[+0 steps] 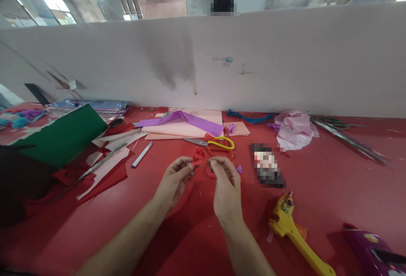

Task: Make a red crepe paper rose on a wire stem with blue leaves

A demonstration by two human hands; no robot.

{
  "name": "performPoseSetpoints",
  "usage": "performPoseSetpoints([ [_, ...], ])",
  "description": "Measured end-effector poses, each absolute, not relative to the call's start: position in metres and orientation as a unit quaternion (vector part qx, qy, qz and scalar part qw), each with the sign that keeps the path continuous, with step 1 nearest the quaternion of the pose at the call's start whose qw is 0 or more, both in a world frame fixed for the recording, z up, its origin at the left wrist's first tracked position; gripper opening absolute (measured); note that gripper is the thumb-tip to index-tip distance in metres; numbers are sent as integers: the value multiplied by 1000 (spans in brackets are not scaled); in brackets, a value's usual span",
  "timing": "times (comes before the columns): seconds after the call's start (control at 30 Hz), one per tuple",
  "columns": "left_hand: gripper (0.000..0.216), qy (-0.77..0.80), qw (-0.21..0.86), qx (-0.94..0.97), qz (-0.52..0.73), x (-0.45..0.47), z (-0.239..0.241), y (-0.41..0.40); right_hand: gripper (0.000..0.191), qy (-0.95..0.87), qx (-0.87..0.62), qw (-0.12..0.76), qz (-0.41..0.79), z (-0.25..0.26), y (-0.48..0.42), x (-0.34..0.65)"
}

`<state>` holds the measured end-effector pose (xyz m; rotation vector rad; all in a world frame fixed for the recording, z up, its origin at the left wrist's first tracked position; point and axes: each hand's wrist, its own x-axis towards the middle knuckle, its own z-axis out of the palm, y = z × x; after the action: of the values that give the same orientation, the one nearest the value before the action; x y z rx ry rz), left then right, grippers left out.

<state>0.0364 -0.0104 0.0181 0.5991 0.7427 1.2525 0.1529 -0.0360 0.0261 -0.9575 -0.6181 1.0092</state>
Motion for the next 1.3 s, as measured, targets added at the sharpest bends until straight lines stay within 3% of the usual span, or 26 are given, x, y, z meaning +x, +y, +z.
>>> performPoseSetpoints([
  [0.17,19,310,701,290,573,34,15,-11,11,-324,-425,692,485,18,-38,142],
  [1.03,13,298,657,353,596,43,16,-20,24,-367,-443,690,439,21,-40,140],
  [1.3,16,284,688,303,596,44,17,-22,29,-394,-473,677,404,22,-42,137],
])
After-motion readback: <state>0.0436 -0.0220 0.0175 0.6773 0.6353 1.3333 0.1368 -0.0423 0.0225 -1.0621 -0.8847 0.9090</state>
